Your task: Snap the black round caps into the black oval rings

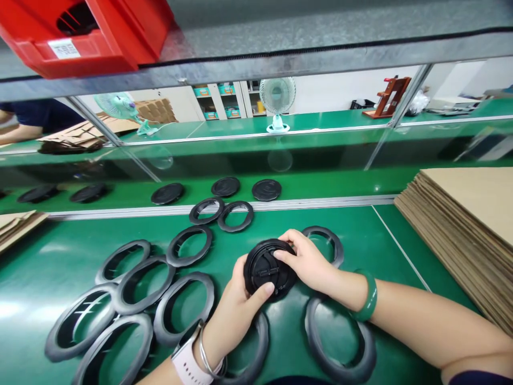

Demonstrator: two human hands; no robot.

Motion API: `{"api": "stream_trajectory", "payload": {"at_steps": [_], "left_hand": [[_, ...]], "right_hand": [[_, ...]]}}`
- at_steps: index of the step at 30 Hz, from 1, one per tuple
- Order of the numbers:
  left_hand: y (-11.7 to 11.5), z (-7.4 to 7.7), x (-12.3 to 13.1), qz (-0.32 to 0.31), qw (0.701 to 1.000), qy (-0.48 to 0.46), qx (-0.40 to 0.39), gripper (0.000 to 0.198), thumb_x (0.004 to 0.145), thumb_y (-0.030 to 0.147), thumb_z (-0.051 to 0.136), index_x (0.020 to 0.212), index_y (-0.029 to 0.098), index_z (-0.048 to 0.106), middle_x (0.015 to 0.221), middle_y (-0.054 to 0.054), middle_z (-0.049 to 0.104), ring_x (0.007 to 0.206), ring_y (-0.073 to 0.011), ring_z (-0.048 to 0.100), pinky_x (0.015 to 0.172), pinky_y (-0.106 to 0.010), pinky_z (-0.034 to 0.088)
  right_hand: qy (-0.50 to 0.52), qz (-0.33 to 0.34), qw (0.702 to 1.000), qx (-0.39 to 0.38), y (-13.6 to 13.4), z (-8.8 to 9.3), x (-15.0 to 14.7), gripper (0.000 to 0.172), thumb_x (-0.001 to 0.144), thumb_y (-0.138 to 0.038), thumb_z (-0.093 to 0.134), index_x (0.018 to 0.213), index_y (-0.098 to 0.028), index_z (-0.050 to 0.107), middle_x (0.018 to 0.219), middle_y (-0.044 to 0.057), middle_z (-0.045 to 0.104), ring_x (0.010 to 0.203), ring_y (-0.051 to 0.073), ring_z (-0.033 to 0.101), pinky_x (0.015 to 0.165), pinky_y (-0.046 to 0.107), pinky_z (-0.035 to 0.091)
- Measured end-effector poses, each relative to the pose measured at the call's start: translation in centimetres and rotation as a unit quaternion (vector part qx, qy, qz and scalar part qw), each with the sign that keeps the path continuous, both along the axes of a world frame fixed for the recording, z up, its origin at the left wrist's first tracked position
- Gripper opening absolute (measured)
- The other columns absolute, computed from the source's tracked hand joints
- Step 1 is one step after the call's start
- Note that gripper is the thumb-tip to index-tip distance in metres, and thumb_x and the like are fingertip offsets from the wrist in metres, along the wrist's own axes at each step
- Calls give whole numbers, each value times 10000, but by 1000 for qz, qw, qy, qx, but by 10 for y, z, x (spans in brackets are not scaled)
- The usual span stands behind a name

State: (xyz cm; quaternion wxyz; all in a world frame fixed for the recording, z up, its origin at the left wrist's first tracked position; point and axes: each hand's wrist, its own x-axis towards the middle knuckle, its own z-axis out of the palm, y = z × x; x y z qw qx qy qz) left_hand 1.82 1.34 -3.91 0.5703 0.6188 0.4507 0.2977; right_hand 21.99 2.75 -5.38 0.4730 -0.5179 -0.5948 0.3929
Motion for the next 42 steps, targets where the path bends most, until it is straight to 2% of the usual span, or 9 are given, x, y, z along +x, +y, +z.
{"api": "stream_trajectory", "payload": {"at_steps": [4,7,11,16,22,29,36,39,42], "left_hand": [[1,1,1,8,998,49,43,533,916,431,620,1365,238,406,1341,-85,601,1268,-267,553,1080,-420,435],[-4,3,2,17,997,47,60,475,908,379,625,1319,222,447,1276,-77,640,1195,-257,597,1038,-413,460],[-9,6,1,9,996,36,76,472,853,344,678,1261,205,485,1166,-69,696,1074,-252,659,941,-396,514],[-9,9,-5,15,995,69,67,554,809,433,707,1269,217,487,1165,-88,708,1035,-292,684,879,-433,539],[-11,7,-5,15,995,66,76,541,807,430,689,1264,222,485,1163,-89,710,1038,-302,684,883,-447,545],[-12,6,-4,25,994,67,85,487,812,398,680,1225,219,495,1126,-78,711,1011,-283,685,869,-407,540],[-16,16,-3,28,992,75,92,412,842,366,647,1203,220,511,1069,-57,713,957,-259,678,815,-375,523],[-15,20,-4,46,993,53,98,390,856,349,646,1201,219,518,1089,-51,713,972,-241,673,834,-360,513],[-12,19,-5,57,993,28,104,371,863,327,651,1195,215,530,1109,-47,713,997,-226,668,865,-347,507]], "right_hand": [[-21,-7,1000,5,1,3,0,112,841,-286,628,898,-207,572,912,32,593,893,242,560,768,349,449],[-39,2,999,6,-2,3,1,204,843,-409,613,845,-210,567,864,39,592,842,253,568,751,365,453],[-37,24,998,-38,-3,-10,9,347,853,-559,624,865,-213,594,866,49,632,825,262,617,748,363,502],[-24,48,996,-73,4,-23,16,490,806,-691,677,891,-212,617,910,77,667,829,273,652,697,313,573],[9,56,996,-70,2,-26,16,479,815,-668,721,908,-207,629,940,84,674,818,261,663,691,269,601],[31,85,994,-60,4,-26,15,445,852,-639,717,890,-203,636,913,80,667,809,253,657,699,257,596],[15,66,997,-30,2,-17,12,412,860,-611,712,844,-211,615,808,52,642,765,228,633,663,224,572],[19,90,994,-50,2,-14,13,414,816,-581,760,949,-212,625,928,69,665,869,256,654,730,255,591],[36,112,990,-81,2,-14,12,538,764,-509,810,1163,-231,582,1147,78,650,1062,286,632,862,301,578]]}}
